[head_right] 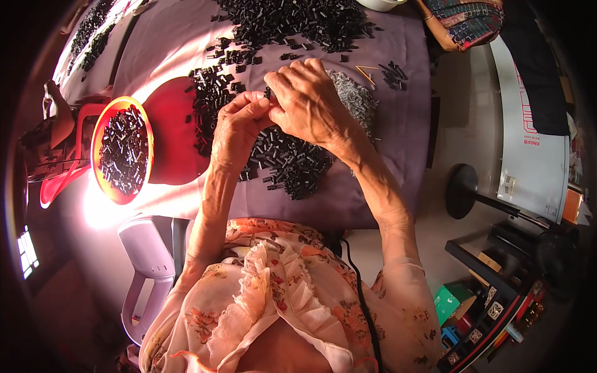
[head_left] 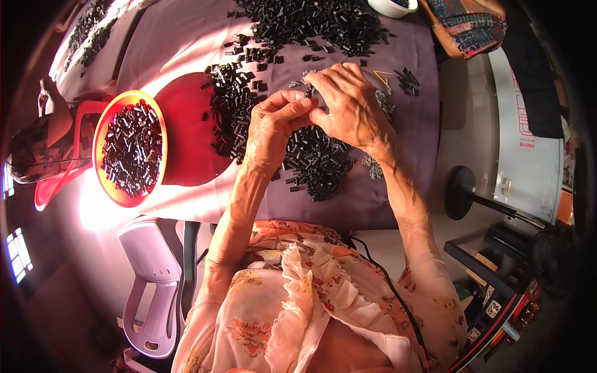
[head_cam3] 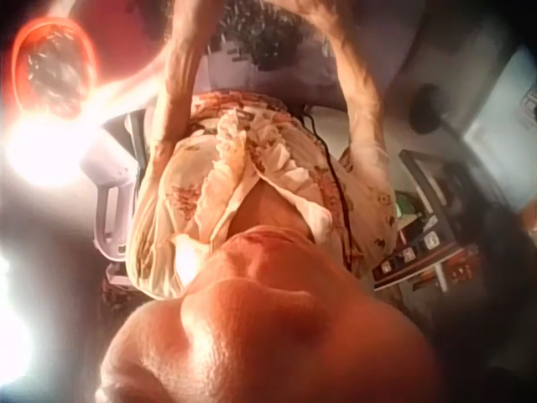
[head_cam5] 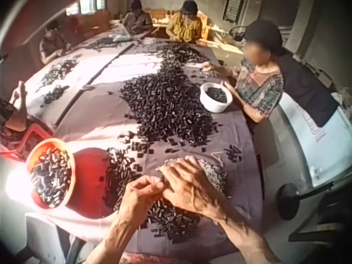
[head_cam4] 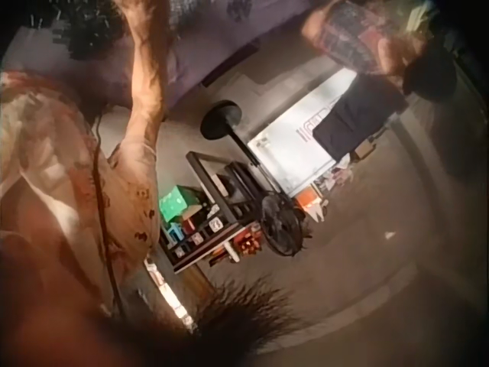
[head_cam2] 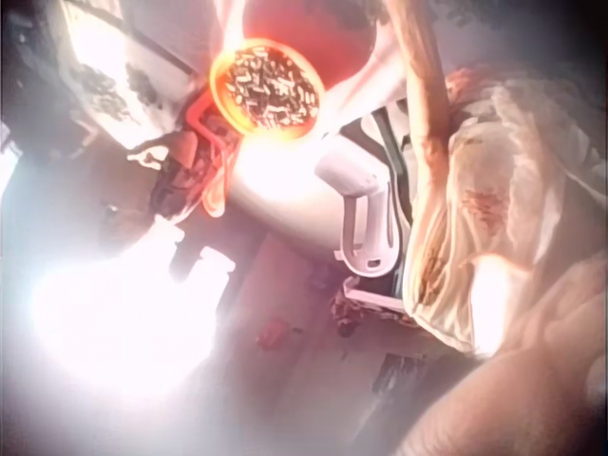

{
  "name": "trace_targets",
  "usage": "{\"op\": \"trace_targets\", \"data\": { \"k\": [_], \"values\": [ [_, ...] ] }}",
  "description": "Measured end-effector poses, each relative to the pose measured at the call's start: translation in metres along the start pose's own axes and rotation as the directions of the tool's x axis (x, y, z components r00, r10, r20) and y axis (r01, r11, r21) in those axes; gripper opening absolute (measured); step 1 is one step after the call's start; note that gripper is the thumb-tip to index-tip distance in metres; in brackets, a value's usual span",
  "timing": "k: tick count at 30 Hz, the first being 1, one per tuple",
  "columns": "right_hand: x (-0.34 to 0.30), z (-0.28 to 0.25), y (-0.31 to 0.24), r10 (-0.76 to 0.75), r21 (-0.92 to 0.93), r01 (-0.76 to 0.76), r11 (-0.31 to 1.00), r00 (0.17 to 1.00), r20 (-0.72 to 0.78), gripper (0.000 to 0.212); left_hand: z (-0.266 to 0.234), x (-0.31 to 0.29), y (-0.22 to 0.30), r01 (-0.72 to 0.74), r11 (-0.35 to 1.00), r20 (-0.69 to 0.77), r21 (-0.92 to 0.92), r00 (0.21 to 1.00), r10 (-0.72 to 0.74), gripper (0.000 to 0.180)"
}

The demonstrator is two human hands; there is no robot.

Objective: The person assembles small black plastic components by hand, inserting tiny metal pins or springs into them.

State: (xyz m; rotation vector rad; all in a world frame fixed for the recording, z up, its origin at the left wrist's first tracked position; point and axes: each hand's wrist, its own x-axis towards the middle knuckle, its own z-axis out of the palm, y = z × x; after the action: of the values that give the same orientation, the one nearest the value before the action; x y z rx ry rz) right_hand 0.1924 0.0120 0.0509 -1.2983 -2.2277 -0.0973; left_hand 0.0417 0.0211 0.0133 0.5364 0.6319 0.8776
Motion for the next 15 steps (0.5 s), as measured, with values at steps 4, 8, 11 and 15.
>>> {"op": "trace_targets", "data": {
  "k": [4,8,11,15],
  "values": [
    [-0.0021,0.0029,0.0027,-0.014,0.029,0.014,0.999,1.0,0.003,0.023,-0.0029,0.0001,-0.0029,-0.023,0.999,0.038,0.032,0.999,0.022,0.01],
    [-0.0042,0.0048,0.0018,0.009,0.097,-0.005,0.995,0.999,-0.038,0.02,0.0004,-0.0017,-0.0006,-0.009,0.999,0.029,0.04,1.0,0.007,0.011],
    [-0.0039,0.0063,0.0007,0.007,0.098,-0.002,0.995,0.999,-0.054,0.02,-0.0035,0.0012,0.0005,0.042,0.998,0.094,-0.053,0.995,-0.037,0.016],
    [-0.0051,0.0076,0.0,0.01,0.096,-0.006,0.995,0.999,-0.042,0.019,-0.0076,0.0034,-0.0026,0.16,0.977,0.146,-0.14,0.979,-0.14,0.023]
  ]
}}
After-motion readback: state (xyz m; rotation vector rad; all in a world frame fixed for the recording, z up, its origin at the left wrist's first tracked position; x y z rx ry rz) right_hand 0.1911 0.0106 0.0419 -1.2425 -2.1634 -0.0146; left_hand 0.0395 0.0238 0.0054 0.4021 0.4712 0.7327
